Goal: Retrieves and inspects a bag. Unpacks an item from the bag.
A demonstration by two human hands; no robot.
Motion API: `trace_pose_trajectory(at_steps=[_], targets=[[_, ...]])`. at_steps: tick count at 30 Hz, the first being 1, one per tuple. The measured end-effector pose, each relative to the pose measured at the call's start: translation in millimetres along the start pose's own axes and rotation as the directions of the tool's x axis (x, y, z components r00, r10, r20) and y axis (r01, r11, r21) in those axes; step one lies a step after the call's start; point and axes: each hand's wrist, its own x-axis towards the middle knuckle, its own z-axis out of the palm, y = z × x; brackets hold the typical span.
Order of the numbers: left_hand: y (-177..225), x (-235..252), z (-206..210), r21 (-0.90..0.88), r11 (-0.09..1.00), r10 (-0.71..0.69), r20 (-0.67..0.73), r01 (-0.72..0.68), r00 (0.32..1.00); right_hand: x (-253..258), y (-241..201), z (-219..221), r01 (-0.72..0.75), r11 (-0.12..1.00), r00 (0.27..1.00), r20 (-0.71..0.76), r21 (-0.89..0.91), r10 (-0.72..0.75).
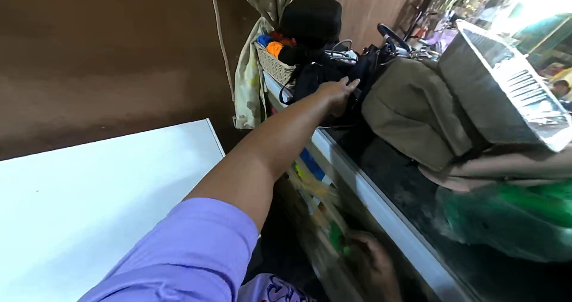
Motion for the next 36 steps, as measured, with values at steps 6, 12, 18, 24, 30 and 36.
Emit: trace_pose_trajectory(at_steps=[6, 12, 18, 24, 30, 36], targets=[[-4, 27, 16, 0.003, 1.000, 0.009, 0.025, -0.009, 1.000, 15, 10, -26, -0.064, 0.994, 0.988, 0.146, 0.091, 0.050], [-9, 15, 9, -0.101, 0.994, -0.044, -0.001, 0.044, 0.999, 27, 26, -36, 0.014, 0.994, 0.986, 0.164, 0.110, -0.032], [-34, 4, 0, -0.121, 0.992, 0.018, -0.114, -0.032, 0.993, 33, 31, -41, 0.004, 0.998, 0.985, 0.170, 0.069, -0.015], [-73, -44, -39, -0.329, 0.944, -0.082, -0.315, -0.028, 0.946, 35, 42, -44, 0.038, 0.999, 0.967, 0.249, 0.037, -0.046], [-71, -134, -72, -0.631, 0.770, -0.421, -0.397, 0.090, 0.816, 37, 44, -46, 0.037, 0.997, 0.954, 0.296, 0.063, -0.054], [-147, -178, -70, -0.571, 0.803, -0.158, -0.482, -0.172, 0.862, 37, 38, -38, -0.022, 0.999, 0.974, 0.225, 0.046, 0.011]])
